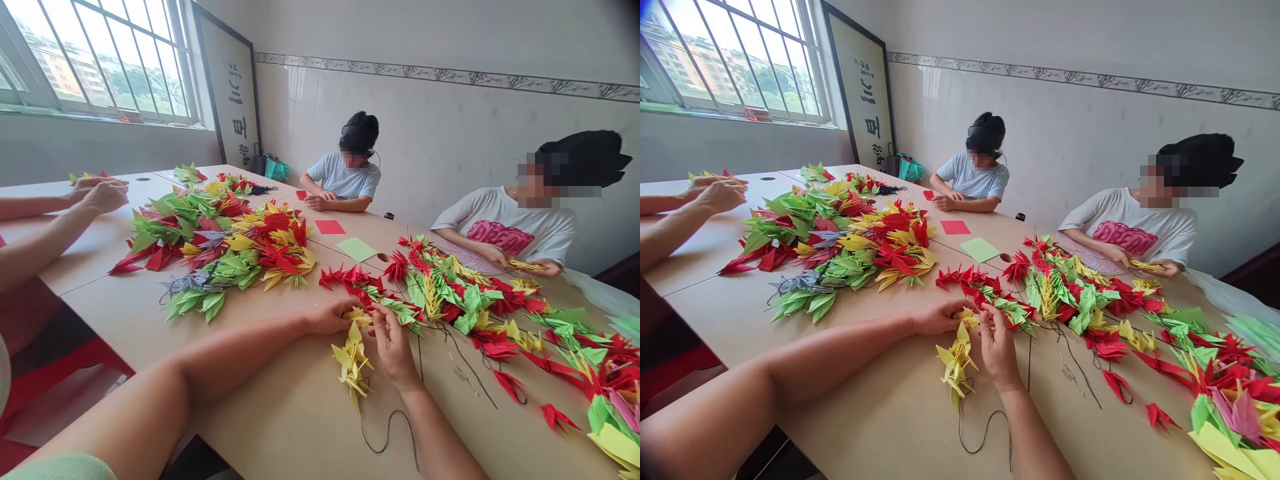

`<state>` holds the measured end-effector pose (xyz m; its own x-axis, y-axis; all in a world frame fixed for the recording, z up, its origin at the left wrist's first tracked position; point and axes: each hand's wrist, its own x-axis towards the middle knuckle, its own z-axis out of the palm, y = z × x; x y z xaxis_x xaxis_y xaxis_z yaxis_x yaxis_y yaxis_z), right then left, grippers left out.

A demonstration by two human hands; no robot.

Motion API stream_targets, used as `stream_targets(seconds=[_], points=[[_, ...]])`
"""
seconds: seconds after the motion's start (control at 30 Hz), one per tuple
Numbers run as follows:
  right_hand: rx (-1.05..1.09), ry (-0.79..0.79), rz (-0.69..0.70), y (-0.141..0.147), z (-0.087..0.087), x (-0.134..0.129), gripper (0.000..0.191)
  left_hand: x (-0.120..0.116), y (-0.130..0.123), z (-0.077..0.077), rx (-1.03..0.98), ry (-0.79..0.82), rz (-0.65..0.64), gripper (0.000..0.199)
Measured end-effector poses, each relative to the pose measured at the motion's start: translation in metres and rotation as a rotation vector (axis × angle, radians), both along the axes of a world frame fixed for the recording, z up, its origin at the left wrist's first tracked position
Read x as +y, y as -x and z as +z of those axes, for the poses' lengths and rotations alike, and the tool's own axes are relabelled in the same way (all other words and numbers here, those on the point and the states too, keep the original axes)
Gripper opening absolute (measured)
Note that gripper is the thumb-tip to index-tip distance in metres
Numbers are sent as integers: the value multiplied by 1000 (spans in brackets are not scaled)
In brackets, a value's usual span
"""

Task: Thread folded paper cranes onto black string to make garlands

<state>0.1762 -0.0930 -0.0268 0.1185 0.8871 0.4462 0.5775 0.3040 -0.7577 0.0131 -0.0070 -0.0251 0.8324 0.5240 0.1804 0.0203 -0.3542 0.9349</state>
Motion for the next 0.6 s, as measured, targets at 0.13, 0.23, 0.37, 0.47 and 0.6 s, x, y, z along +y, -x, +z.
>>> stream_targets(seconds=[0.13,0.23,0.37,0.47,0.6], points=[[37,65,30,-2,-3,0,43,-4,0,2,-14,22,23,41],[13,77,35,-1,-4,0,41,-6,0,4,-11,24,51,45],[-52,29,-3,2,-2,-2,38,-7,1,7,3,1,50,41],[-117,-38,-24,3,0,-3,33,-7,1,7,8,-21,57,41],[-201,-115,-33,6,3,-5,28,-4,1,5,-4,-27,67,40]])
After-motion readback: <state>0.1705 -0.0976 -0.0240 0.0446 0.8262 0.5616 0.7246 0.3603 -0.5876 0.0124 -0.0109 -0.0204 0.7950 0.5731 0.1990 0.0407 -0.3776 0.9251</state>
